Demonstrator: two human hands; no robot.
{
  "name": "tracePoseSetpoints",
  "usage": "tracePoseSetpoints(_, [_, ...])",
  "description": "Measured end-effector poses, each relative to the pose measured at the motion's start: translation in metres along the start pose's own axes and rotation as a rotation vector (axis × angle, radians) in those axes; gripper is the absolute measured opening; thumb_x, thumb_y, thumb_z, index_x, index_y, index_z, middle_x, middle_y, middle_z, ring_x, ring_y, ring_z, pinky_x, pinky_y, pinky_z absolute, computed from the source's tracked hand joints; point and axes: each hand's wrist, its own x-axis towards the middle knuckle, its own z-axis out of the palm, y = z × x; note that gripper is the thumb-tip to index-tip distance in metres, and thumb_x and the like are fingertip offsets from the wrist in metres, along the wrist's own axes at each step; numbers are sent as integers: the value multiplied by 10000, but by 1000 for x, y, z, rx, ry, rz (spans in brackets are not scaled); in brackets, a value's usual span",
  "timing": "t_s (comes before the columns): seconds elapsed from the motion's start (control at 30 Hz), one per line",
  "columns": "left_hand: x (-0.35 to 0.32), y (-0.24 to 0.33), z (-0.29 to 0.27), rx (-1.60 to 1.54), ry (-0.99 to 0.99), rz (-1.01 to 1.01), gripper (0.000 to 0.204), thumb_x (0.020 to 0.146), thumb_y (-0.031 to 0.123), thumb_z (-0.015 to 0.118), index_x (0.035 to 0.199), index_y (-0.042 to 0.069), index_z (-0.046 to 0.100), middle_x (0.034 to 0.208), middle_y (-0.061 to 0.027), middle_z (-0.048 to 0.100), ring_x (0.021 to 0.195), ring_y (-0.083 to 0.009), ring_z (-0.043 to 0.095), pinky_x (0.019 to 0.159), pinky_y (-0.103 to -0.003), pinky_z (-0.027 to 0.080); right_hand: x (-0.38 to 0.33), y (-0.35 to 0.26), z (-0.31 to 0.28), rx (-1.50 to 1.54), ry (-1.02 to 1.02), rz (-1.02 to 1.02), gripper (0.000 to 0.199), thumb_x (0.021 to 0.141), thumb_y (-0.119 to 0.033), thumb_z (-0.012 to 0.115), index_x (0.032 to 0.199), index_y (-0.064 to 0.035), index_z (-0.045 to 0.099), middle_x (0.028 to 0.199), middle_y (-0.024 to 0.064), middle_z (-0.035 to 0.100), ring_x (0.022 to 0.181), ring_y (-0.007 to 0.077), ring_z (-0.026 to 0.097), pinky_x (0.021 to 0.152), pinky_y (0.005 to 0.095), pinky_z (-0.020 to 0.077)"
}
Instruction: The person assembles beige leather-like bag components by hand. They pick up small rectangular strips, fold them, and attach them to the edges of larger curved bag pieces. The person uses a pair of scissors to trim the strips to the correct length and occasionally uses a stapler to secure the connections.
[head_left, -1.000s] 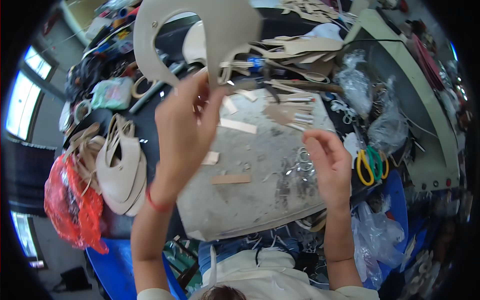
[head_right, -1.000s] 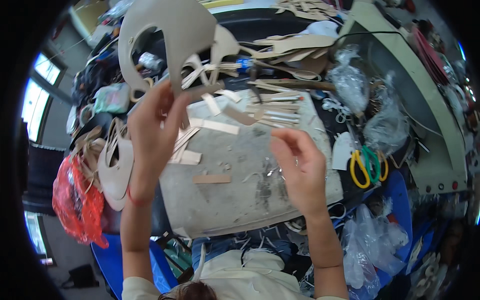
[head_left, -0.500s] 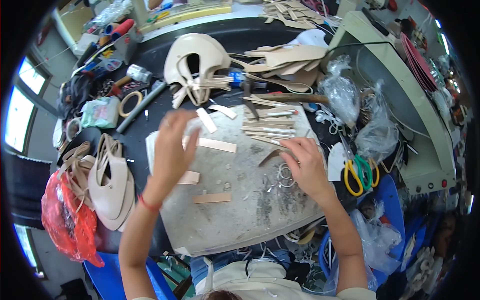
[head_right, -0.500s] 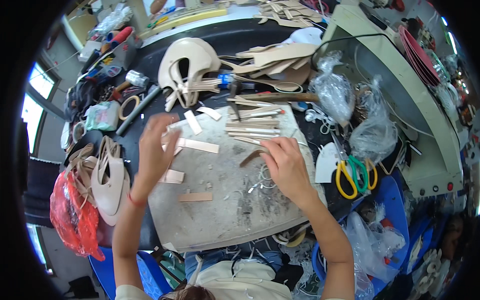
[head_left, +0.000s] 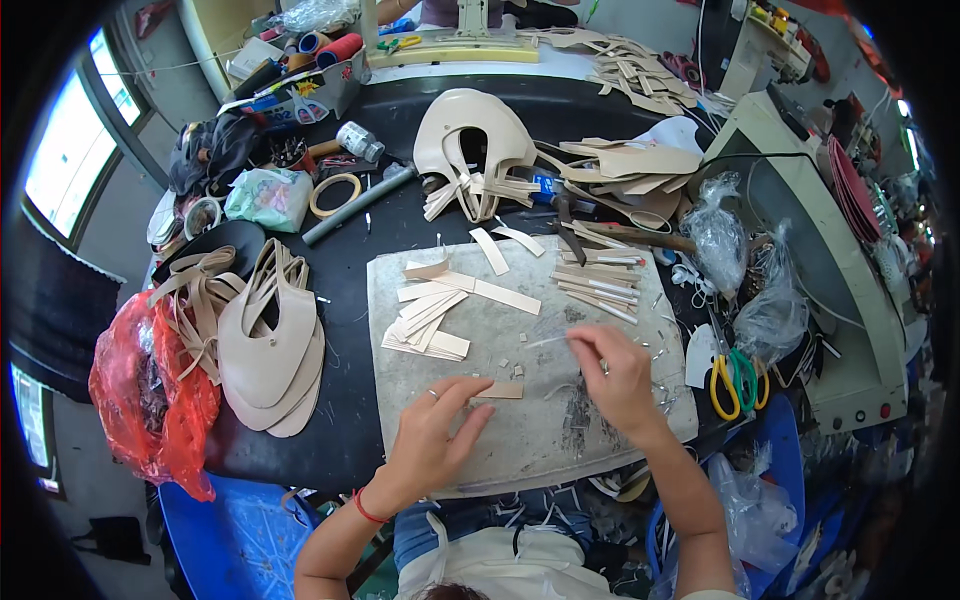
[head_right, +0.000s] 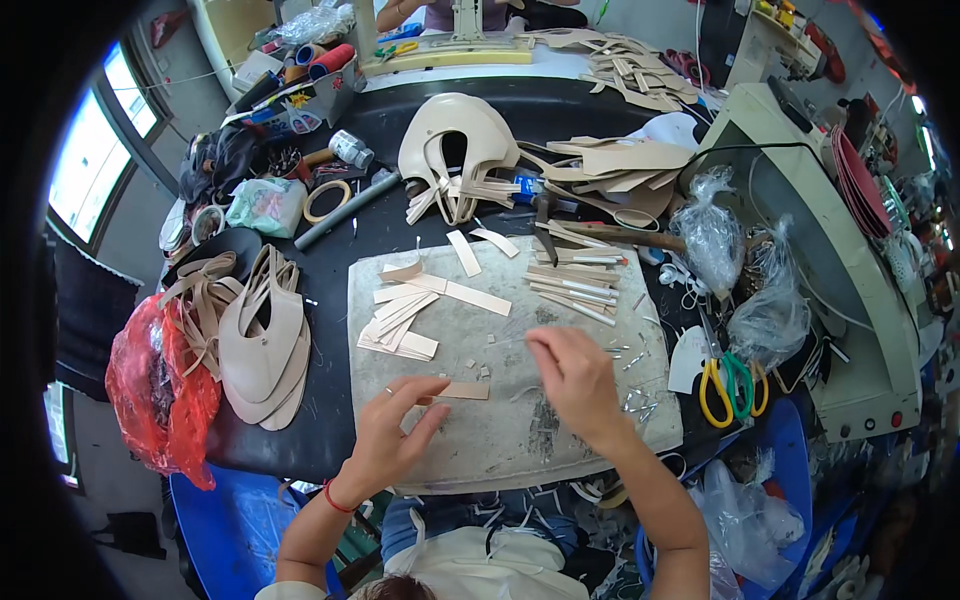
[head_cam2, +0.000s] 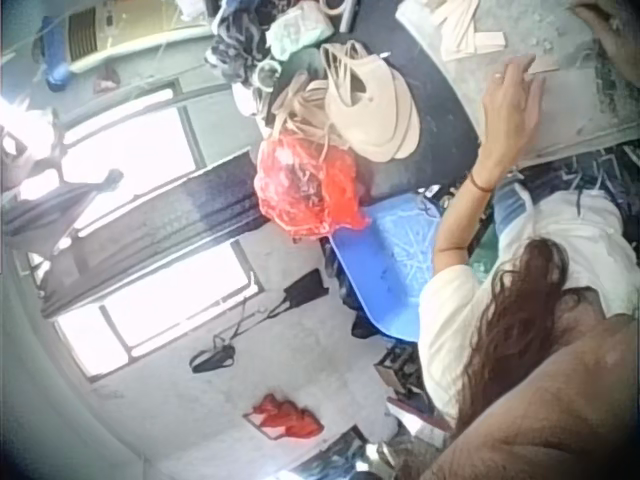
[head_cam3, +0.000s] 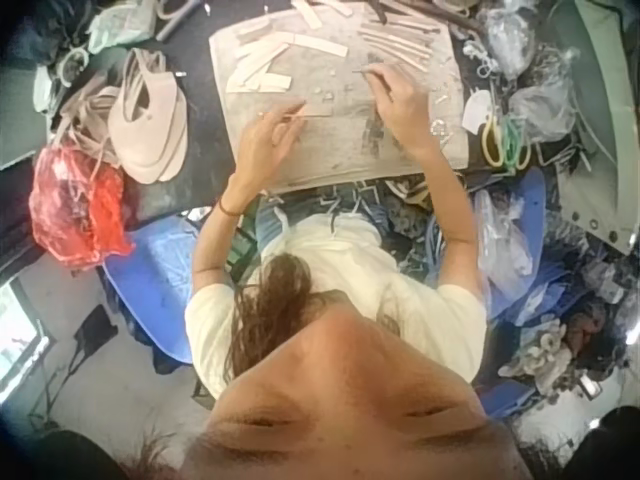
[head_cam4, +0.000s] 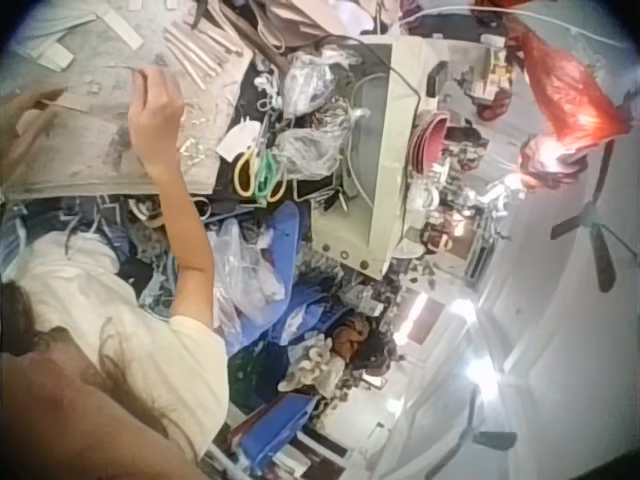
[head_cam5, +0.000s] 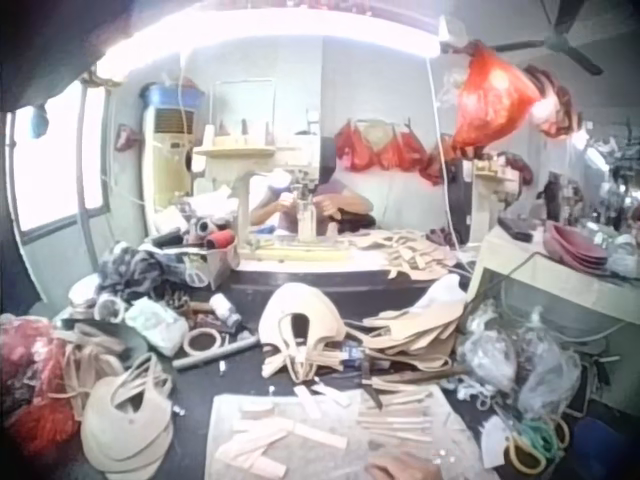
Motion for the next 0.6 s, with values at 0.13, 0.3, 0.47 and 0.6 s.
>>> tracePoseSetpoints(0.13, [17, 3, -3, -89, 47, -22, 261, 816, 59, 647, 1070, 10, 608, 965, -152, 646, 825, -255, 652, 716, -312, 511, -6, -15, 11, 19, -19, -119, 124, 805, -35, 633, 927, -20, 619, 783, 132, 617, 730, 312, 594, 647, 352, 474])
tracePoseSetpoints(0.3, [9, 2, 2, 30, 28, -25, 283, 817, 49, 641, 1090, -5, 589, 963, -147, 652, 845, -244, 660, 736, -303, 507, -6, 5, 11, -53, -82, -116, 153, 807, -94, 646, 939, -20, 625, 839, 122, 593, 791, 302, 568, 688, 365, 468])
tracePoseSetpoints(0.47, [-13, 1, 18, 382, -153, 199, 433, 797, 152, 666, 1185, 6, 541, 1247, -181, 511, 1195, -340, 466, 978, -416, 393, 21, 67, -9, -346, -5, -104, 157, 792, -107, 641, 923, -20, 627, 898, 113, 580, 850, 292, 550, 729, 360, 461])
tracePoseSetpoints(0.6, [-34, 0, 24, 537, -203, 168, 515, 804, 245, 659, 1220, -16, 502, 1311, -174, 467, 1240, -347, 416, 1040, -447, 314, 19, 70, -7, -710, -200, -194, 108, 800, -69, 568, 858, 15, 602, 873, 128, 574, 850, 287, 551, 720, 353, 468])
